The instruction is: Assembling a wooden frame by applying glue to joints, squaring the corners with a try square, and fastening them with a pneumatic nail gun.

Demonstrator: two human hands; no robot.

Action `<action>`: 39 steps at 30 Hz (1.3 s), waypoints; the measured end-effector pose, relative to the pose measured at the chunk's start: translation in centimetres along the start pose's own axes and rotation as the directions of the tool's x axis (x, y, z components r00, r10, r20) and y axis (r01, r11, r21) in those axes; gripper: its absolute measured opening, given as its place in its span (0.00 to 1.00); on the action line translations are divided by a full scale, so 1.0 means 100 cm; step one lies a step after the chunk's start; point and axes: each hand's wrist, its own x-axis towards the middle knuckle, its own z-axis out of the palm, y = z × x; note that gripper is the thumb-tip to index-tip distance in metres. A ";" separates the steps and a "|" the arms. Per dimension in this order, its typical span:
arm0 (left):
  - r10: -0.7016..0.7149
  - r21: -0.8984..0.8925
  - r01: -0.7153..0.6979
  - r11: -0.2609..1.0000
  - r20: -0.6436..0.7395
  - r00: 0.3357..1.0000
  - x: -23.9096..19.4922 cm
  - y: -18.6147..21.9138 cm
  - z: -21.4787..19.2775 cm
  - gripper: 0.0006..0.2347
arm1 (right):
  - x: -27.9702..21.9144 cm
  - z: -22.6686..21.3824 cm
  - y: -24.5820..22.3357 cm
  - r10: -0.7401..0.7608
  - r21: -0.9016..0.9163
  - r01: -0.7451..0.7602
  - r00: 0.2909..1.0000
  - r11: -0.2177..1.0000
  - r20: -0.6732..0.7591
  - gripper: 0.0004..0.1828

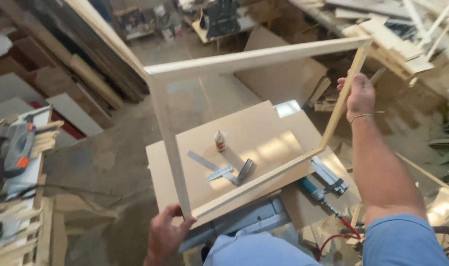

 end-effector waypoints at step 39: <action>0.610 0.267 -0.553 0.789 -0.242 0.754 -0.036 0.038 0.071 0.19 | 0.039 -0.047 0.094 0.329 -0.076 -0.334 0.942 0.940 -0.069 0.22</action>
